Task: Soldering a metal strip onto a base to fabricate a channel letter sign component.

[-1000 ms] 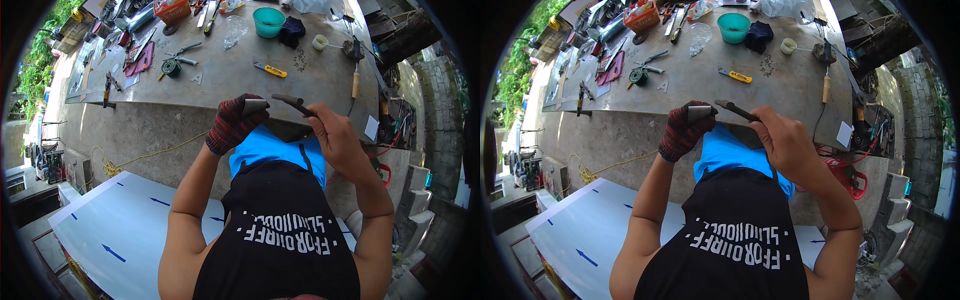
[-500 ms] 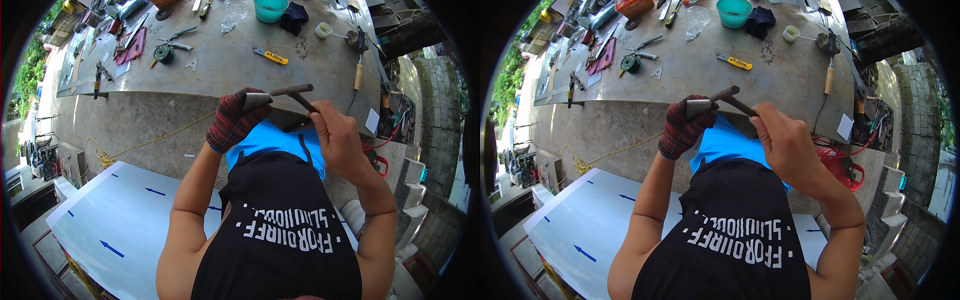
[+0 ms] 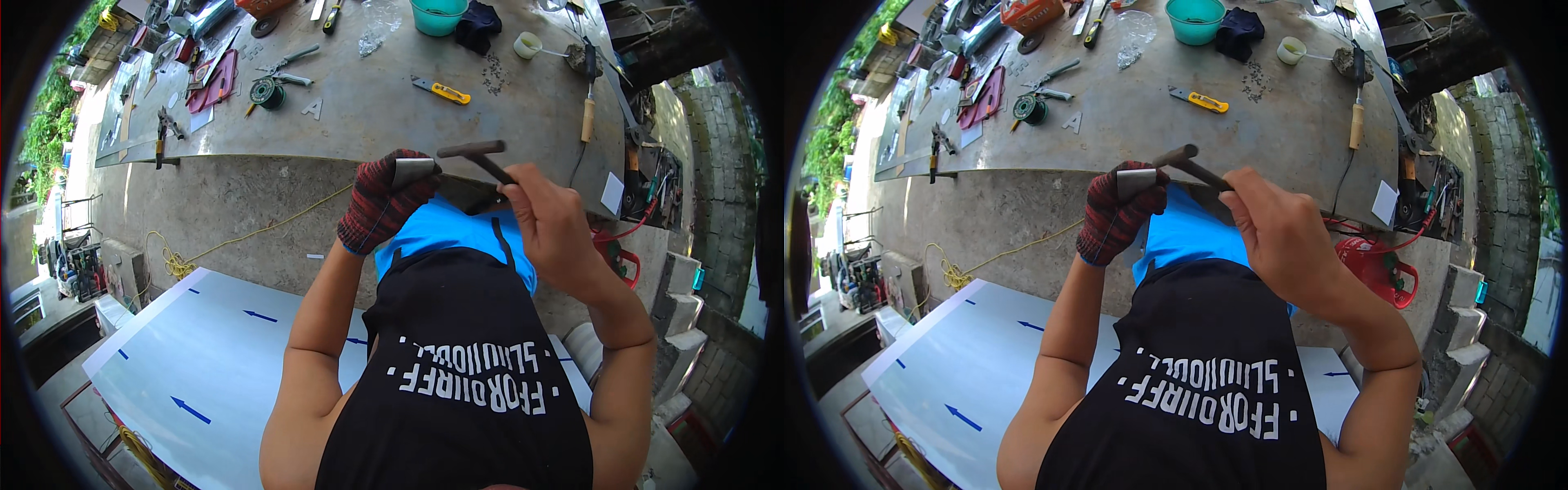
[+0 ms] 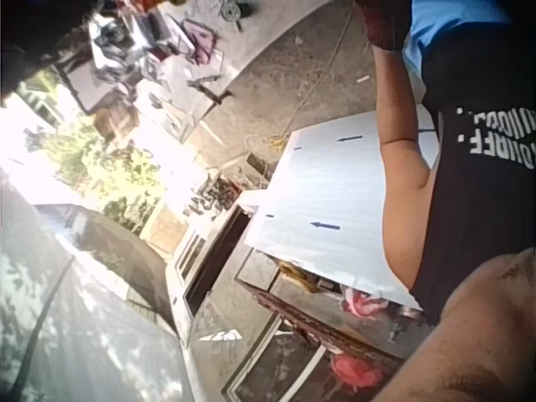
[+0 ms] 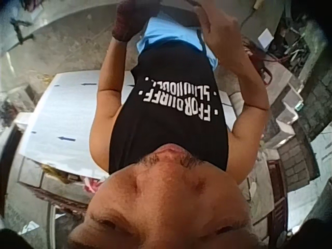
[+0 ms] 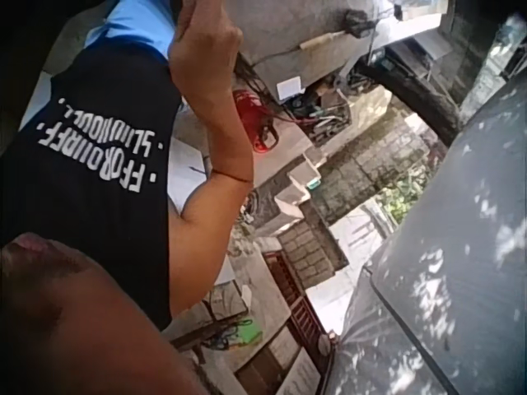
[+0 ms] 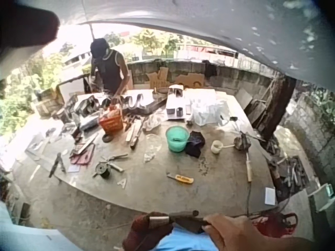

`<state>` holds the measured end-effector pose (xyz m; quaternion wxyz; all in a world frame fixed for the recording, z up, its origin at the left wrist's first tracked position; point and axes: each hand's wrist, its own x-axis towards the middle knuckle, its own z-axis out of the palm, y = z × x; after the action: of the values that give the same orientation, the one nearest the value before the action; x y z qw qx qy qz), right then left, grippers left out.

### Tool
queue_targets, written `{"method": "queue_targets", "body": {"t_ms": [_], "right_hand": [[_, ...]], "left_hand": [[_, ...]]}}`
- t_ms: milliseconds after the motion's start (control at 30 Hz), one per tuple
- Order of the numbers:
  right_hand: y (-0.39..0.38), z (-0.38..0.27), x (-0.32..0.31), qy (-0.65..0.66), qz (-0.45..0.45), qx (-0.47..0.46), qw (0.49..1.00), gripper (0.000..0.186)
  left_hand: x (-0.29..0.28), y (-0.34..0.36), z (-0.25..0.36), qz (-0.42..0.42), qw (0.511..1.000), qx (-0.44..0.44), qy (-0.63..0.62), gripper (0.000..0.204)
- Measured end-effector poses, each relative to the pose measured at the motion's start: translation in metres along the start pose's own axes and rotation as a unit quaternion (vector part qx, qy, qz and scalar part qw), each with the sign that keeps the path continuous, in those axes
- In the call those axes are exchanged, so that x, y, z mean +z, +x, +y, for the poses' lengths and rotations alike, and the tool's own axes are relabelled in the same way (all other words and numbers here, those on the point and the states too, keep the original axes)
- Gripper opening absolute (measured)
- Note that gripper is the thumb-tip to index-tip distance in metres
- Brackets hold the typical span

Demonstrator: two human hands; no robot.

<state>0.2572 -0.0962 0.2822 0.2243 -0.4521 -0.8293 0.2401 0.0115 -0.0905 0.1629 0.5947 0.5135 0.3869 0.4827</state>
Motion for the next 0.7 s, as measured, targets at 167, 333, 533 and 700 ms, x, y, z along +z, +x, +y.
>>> {"method": "queue_targets", "body": {"t_ms": [167,333,533,700], "right_hand": [[0.001,-0.001,0.006,0.067,0.042,0.049,0.996,0.011],[-0.002,-0.018,-0.019,0.101,0.072,0.088,0.988,0.012],[0.004,-0.004,0.0,0.028,0.017,0.021,0.999,0.01],[-0.001,-0.003,0.011,0.063,0.037,0.04,0.997,0.011]], "left_hand": [[-0.001,0.003,0.001,-0.016,1.0,-0.008,0.015,0.023],[-0.002,-0.001,0.003,-0.003,1.0,-0.008,0.007,0.021],[-0.006,0.005,-0.003,-0.02,0.999,-0.01,-0.04,0.021],[0.0,0.0,0.0,0.002,0.998,-0.015,-0.054,0.022]]}}
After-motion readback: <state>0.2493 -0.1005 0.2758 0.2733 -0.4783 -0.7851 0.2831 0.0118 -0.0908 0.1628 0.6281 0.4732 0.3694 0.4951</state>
